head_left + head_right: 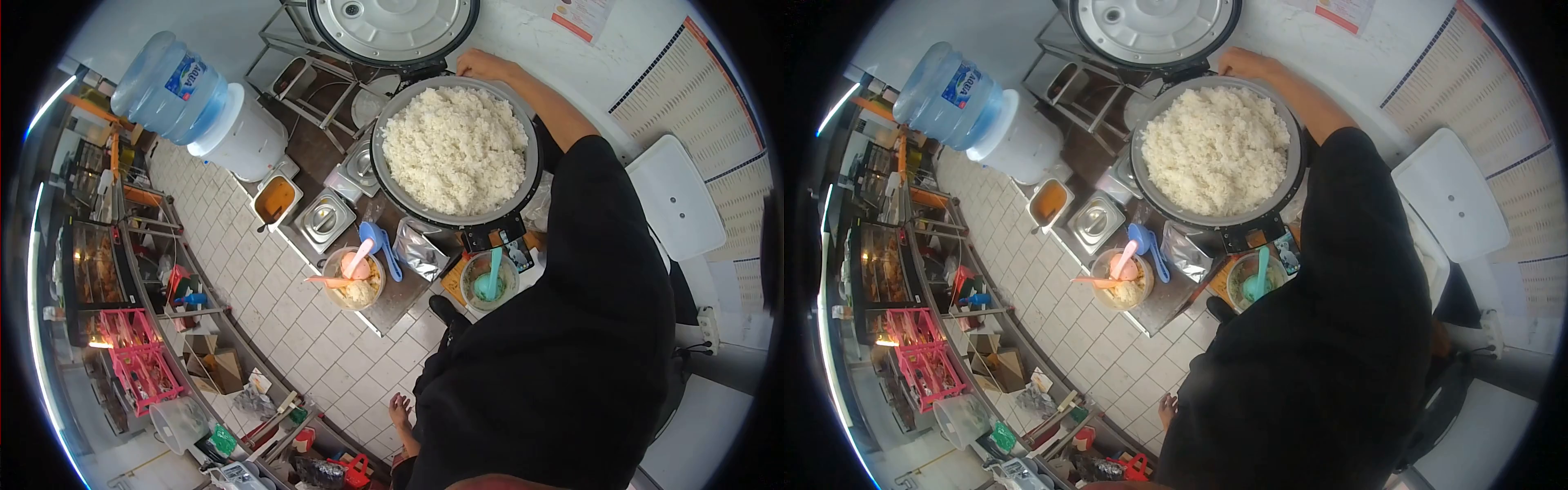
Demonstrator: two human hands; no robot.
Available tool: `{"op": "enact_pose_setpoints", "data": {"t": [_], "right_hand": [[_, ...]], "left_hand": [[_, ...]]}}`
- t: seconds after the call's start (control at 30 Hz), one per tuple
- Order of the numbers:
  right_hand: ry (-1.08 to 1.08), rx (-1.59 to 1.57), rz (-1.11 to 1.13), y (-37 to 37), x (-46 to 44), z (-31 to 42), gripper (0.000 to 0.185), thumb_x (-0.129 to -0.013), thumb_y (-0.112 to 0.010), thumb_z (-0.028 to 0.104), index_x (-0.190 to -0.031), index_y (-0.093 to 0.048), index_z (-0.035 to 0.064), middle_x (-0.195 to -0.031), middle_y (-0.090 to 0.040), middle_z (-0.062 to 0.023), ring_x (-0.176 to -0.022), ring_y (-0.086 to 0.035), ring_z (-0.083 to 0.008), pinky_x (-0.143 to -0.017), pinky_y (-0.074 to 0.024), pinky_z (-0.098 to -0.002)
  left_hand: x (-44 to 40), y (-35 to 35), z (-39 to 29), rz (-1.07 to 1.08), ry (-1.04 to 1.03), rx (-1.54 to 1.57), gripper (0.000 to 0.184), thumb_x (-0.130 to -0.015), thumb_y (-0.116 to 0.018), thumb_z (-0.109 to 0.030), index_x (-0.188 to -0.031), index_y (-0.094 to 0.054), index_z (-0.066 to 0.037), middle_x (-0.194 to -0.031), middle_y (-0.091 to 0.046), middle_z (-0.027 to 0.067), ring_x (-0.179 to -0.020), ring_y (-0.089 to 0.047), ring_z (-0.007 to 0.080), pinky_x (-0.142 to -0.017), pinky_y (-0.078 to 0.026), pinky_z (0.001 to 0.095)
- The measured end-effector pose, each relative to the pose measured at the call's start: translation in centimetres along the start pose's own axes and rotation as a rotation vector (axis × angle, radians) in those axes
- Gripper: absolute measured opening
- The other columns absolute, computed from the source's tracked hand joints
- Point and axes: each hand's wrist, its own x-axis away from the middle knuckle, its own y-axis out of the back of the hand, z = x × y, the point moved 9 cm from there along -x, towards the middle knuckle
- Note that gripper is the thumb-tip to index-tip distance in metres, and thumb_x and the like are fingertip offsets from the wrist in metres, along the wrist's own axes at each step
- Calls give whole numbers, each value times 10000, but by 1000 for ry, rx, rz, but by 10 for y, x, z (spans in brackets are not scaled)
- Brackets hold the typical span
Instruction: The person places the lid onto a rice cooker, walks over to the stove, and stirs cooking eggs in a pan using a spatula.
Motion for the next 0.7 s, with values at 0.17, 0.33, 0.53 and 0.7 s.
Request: {"op": "enact_pose_setpoints", "data": {"t": [0.17,0.33,0.53,0.7], "right_hand": [[-87,-26,-12,8,23,-4,183,-807,-691,-5,-980,-729,-51,-881,-724,-180,-786,-700,-288,-736,-545,-360],[-343,-143,-298,-29,25,-79,179,-850,-676,33,-1008,-727,-35,-883,-737,-162,-841,-713,-252,-734,-550,-346],[-598,88,-278,66,8,-24,165,-820,-728,215,-849,-692,56,-844,-719,-115,-874,-693,-300,-756,-532,-436],[-325,261,-753,180,-56,5,202,-870,-681,285,-868,-667,84,-822,-693,-100,-862,-674,-316,-749,-505,-454]], "left_hand": [[7,-4,12,27,-22,-12,416,-986,-626,-347,-1310,-568,-92,-1161,-674,123,-1020,-674,237,-773,-524,342],[-20,1,69,50,-38,8,452,-988,-633,-307,-1305,-545,3,-1150,-665,193,-1036,-670,267,-829,-566,359],[-21,4,59,107,-65,-138,463,-990,-630,-301,-1306,-538,25,-1134,-665,213,-1048,-669,278,-850,-581,382],[-15,15,30,95,-138,-15,452,-993,-620,-262,-1265,-526,87,-1135,-652,239,-1035,-676,311,-833,-609,422]]}}
